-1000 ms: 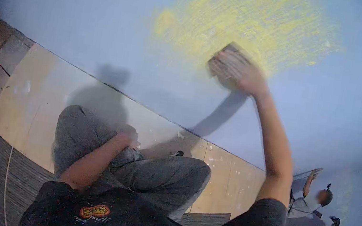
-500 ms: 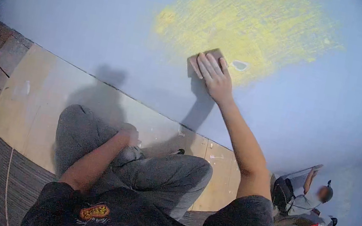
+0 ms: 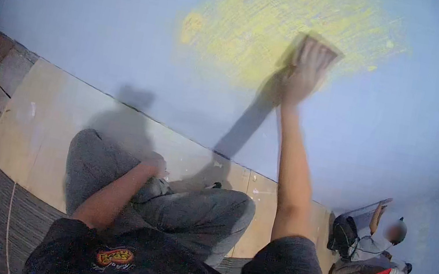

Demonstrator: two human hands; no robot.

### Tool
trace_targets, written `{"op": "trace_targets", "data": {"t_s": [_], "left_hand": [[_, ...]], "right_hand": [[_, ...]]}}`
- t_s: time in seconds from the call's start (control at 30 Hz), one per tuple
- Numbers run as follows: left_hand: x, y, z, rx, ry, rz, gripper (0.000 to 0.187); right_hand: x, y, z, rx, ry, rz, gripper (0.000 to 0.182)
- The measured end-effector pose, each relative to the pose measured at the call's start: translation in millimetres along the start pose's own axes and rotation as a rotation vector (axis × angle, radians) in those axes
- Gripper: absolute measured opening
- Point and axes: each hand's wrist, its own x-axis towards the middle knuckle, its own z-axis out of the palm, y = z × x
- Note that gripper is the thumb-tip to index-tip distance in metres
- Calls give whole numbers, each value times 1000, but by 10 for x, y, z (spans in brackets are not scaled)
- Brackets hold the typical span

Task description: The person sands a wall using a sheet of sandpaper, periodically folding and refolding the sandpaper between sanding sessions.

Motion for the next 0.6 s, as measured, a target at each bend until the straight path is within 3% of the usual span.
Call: {"op": "trace_targets", "data": {"t_s": [0.03,0.07,0.13,0.17,0.23,0.27,0.3,0.37,0.47,0.6], "left_hand": [[7,-32,51,6,2,-31,51],[-56,-28,-68,9,-26,-14,51],[-243,55,-421,16,-87,20,50],[-170,-27,-235,-3,-72,26,51],[152,-237,366,-38,-17,30,51],[167,-286,392,-218,-63,6,52],[169,-251,322,-123,-87,8,51],[92,-189,-41,-71,-120,1,52],[-324,-59,-622,-194,-161,1,57],[-407,120,-691,-207,-236,-82,61]], "right_hand": [[-349,-395,-88,120,-213,2,55],[-727,-577,-98,174,-420,-239,55],[-1502,-996,-240,359,-816,-348,54],[-1922,-1079,-264,459,-788,-471,56],[-2430,-1384,-487,425,-1202,-373,59],[-2591,-1555,-666,476,-1160,-186,58],[-2743,-1691,-810,528,-1111,-3,57],[-2883,-1882,-917,572,-1229,81,52],[-3144,-1790,-669,799,-1089,342,44],[-3023,-1596,-695,734,-1449,492,39]]}}
